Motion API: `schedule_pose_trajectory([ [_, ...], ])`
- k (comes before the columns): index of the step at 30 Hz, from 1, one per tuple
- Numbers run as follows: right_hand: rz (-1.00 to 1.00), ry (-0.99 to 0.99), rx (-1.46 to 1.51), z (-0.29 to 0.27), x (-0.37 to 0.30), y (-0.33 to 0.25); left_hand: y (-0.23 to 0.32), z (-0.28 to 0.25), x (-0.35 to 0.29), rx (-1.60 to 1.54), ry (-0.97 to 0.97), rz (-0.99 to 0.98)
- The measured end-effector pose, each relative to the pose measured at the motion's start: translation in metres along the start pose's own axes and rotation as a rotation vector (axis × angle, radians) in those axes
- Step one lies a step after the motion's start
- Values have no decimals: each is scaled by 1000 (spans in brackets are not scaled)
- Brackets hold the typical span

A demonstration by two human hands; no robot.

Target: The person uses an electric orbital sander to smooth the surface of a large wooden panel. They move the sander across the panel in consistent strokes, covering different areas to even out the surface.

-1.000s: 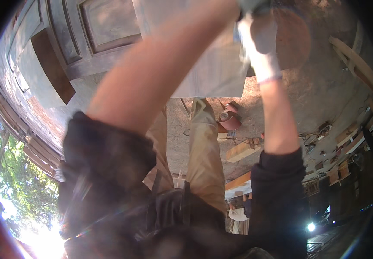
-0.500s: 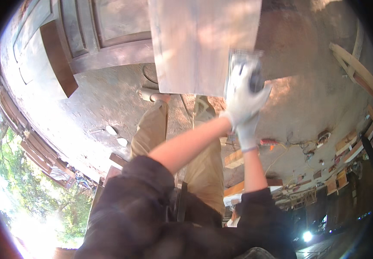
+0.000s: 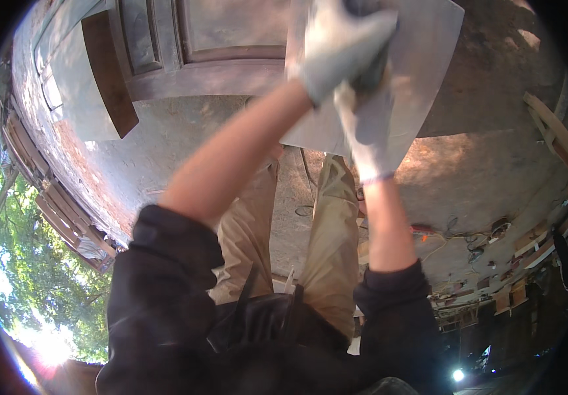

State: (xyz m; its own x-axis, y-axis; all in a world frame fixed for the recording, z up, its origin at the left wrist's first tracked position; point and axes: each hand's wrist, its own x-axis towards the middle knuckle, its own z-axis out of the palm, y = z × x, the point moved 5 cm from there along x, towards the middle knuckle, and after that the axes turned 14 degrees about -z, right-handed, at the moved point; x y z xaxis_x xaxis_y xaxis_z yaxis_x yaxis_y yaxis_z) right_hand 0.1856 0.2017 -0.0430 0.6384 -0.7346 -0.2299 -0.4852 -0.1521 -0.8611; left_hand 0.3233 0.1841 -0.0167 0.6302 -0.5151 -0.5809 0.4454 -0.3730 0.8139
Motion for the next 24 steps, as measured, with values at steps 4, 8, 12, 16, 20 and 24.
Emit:
schedule_pose_trajectory([
  [4, -126, 103, 37, 29, 97, -49, 60, -24, 112, 31, -73, 235],
  [8, -94, 141, -113, 39, 117, -70, 79, -40, 135, 119, -187, 57],
  [12, -21, 7, -302, 79, 61, -63, 45, -84, 50, 150, 14, 139],
  [16, 329, -40, 216, 89, -62, -45, -33, -104, -44, 222, 93, -140],
  [20, 150, -41, -43, 112, -199, -15, -118, -132, -145, 248, 30, -166],
  [24, 246, -126, 65, 114, -247, 6, -132, -142, -183, 328, 82, 17],
])
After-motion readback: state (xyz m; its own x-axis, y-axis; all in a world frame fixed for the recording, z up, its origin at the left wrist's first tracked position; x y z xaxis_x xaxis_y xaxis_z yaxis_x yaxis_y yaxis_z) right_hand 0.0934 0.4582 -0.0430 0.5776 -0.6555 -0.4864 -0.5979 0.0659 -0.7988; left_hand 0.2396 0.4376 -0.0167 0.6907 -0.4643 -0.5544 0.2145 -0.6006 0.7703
